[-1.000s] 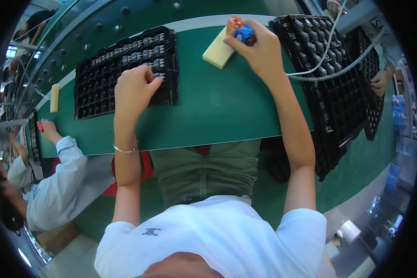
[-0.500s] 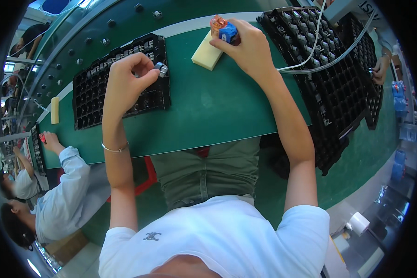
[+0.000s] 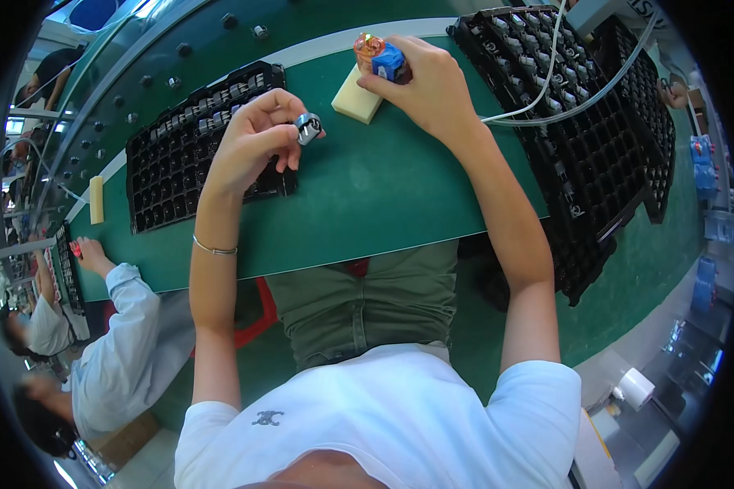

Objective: Assembling and inspecting electronic components on a factory production line.

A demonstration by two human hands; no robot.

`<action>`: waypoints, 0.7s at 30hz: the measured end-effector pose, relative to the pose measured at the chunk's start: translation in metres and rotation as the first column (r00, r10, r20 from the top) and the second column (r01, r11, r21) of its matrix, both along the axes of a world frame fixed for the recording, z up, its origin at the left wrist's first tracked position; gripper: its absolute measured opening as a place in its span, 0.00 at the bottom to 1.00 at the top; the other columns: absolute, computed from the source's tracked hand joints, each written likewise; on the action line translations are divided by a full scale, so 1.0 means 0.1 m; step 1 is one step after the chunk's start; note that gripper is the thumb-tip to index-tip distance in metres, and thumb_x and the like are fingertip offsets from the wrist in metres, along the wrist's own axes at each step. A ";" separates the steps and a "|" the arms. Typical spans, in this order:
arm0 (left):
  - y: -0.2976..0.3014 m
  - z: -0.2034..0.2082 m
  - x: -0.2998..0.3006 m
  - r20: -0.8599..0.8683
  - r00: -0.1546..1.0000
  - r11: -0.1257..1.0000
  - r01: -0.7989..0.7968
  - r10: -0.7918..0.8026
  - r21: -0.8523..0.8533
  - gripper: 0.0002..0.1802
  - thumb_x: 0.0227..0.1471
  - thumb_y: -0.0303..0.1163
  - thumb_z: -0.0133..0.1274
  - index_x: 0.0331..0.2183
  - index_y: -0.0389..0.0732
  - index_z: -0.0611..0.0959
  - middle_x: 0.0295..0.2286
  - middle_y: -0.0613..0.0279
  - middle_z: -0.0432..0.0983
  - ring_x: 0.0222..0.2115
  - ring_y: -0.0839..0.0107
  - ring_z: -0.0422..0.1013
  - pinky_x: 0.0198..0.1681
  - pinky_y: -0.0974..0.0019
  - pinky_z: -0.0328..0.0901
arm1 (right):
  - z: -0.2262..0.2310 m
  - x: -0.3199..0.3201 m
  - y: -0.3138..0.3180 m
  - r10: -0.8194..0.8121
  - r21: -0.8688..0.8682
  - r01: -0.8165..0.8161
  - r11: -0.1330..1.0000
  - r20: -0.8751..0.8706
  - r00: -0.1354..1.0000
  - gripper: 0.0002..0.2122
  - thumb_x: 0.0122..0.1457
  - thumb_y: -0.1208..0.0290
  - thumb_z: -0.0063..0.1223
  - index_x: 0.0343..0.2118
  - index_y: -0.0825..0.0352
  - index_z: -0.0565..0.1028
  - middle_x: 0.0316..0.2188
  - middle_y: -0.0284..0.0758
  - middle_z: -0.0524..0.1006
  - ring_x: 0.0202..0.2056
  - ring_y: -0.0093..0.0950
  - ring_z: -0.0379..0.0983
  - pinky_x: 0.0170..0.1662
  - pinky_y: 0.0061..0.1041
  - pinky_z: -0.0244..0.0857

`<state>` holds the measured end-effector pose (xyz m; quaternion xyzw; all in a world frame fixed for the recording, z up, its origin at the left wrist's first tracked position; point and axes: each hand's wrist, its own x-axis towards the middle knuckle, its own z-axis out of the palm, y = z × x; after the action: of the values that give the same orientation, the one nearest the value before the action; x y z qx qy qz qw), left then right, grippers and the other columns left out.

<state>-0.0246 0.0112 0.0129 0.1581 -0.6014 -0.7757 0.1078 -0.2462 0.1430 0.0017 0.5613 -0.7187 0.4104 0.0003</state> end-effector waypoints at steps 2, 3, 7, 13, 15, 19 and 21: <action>0.04 -0.01 -0.03 -0.003 1.000 1.000 -0.031 0.031 -0.005 0.10 0.49 0.22 0.53 0.37 0.33 0.78 0.28 0.63 0.76 0.18 0.79 0.71 0.17 0.80 0.63 | 0.01 0.00 0.01 -0.001 0.017 0.001 1.000 0.017 1.000 0.24 0.48 0.60 0.67 0.44 0.71 0.76 0.28 0.34 0.77 0.24 0.20 0.69 0.29 0.20 0.65; 0.04 0.00 -0.03 -0.003 1.000 1.000 -0.029 0.029 -0.005 0.10 0.49 0.22 0.53 0.37 0.33 0.78 0.28 0.63 0.76 0.18 0.79 0.71 0.17 0.80 0.63 | 0.02 0.00 0.01 0.000 0.033 -0.001 0.999 0.034 0.999 0.25 0.48 0.60 0.67 0.44 0.72 0.75 0.29 0.35 0.77 0.25 0.21 0.70 0.30 0.20 0.66; 0.03 -0.03 -0.03 -0.012 0.999 0.999 -0.049 0.049 -0.005 0.16 0.50 0.23 0.50 0.43 0.31 0.78 0.30 0.64 0.76 0.19 0.80 0.70 0.19 0.79 0.64 | 0.04 0.01 0.01 -0.016 0.079 0.015 0.997 0.015 1.000 0.25 0.48 0.60 0.67 0.45 0.73 0.75 0.30 0.36 0.78 0.27 0.22 0.72 0.32 0.21 0.68; 0.02 -0.06 -0.03 -0.027 0.998 0.998 -0.056 0.057 0.022 0.16 0.52 0.24 0.48 0.44 0.31 0.79 0.30 0.64 0.76 0.20 0.79 0.70 0.20 0.79 0.64 | 0.03 0.01 0.02 -0.021 0.069 0.019 0.997 0.029 0.999 0.25 0.48 0.60 0.67 0.44 0.73 0.75 0.32 0.37 0.78 0.29 0.23 0.73 0.33 0.21 0.69; 0.02 -0.06 -0.03 -0.027 0.998 0.998 -0.057 0.058 0.029 0.16 0.52 0.23 0.48 0.44 0.32 0.79 0.30 0.64 0.76 0.20 0.79 0.70 0.20 0.79 0.64 | 0.03 0.02 0.02 -0.021 0.063 0.021 0.998 0.013 1.000 0.24 0.48 0.60 0.67 0.44 0.73 0.76 0.31 0.37 0.78 0.28 0.23 0.73 0.34 0.21 0.69; 0.02 -0.08 -0.03 -0.044 0.997 0.998 -0.059 0.061 0.033 0.15 0.53 0.24 0.48 0.43 0.32 0.79 0.30 0.63 0.77 0.20 0.80 0.70 0.20 0.79 0.65 | 0.04 0.02 0.01 -0.018 0.074 0.016 0.997 0.029 0.999 0.24 0.48 0.60 0.67 0.44 0.72 0.76 0.31 0.37 0.78 0.28 0.23 0.73 0.34 0.21 0.69; 0.02 -0.09 -0.03 -0.051 0.997 0.998 -0.059 0.061 0.038 0.15 0.53 0.24 0.48 0.43 0.32 0.79 0.30 0.62 0.77 0.20 0.80 0.70 0.20 0.79 0.65 | 0.02 0.01 0.01 -0.018 0.074 0.016 0.997 0.021 1.000 0.24 0.49 0.60 0.67 0.44 0.73 0.75 0.31 0.37 0.78 0.29 0.23 0.72 0.34 0.21 0.68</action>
<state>-0.0280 0.0127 0.0036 0.1577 -0.5793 -0.7867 0.1439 -0.2448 0.1441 0.0042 0.5504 -0.7380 0.3895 -0.0246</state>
